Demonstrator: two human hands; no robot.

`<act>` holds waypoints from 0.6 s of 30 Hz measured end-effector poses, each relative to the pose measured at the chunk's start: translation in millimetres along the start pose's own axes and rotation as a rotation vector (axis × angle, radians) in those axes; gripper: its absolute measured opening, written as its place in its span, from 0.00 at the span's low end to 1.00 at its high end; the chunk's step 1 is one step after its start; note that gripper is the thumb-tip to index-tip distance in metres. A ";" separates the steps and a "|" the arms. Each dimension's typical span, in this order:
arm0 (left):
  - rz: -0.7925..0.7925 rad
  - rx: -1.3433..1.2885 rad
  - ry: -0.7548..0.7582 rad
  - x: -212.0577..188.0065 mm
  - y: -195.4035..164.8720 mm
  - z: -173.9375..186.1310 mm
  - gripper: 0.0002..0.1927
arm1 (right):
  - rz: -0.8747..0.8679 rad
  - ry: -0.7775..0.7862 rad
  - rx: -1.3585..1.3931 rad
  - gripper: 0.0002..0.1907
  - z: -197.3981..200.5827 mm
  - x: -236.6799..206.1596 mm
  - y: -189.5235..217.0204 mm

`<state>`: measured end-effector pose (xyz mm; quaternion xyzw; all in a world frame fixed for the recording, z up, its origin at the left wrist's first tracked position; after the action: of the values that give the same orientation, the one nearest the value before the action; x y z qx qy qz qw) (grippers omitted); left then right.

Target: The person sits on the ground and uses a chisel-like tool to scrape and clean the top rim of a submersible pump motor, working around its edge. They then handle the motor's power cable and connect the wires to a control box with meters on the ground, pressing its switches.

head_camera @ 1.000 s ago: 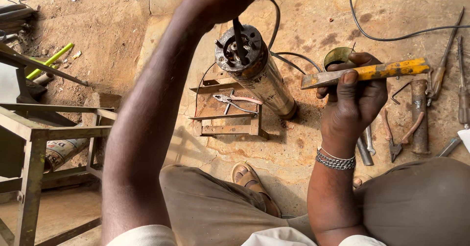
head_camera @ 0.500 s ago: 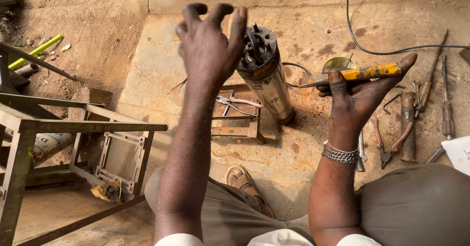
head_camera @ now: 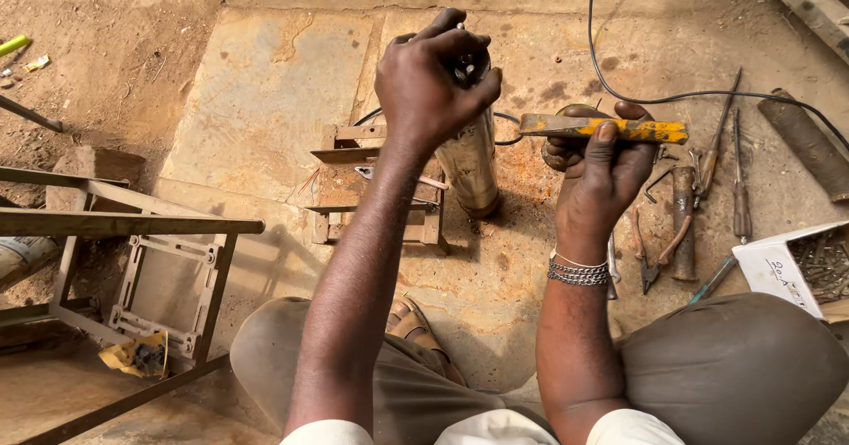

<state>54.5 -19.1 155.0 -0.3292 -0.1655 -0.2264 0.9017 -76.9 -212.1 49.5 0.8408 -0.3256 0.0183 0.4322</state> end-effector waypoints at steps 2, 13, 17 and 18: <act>-0.099 -0.184 0.087 10.9 3.2 8.0 0.12 | 0.010 0.008 -0.020 0.21 -8.1 -1.0 -0.2; -0.389 -0.280 0.026 -1.8 -3.9 19.8 0.13 | 0.337 -0.041 -0.169 0.21 -22.8 -14.4 -4.4; -0.323 -0.317 0.013 2.9 -2.8 19.8 0.09 | 0.623 -0.078 -0.320 0.18 -36.4 -20.5 10.0; -0.290 -0.326 0.024 4.5 -2.0 17.2 0.09 | 0.658 -0.084 -0.484 0.17 -45.2 -21.2 9.7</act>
<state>54.7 -10.4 170.5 -0.4406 -0.1617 -0.3815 0.7964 -87.7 -171.5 78.1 0.5659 -0.5893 0.0441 0.5749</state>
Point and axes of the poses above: each hand's wrist, its own x-axis towards the middle knuckle, its own z-axis out of the back of the hand, y = z × x, the point moved 8 cm from there along x, towards the middle knuckle, and after that the axes turned 3 degrees about y, right-handed, at the moved point
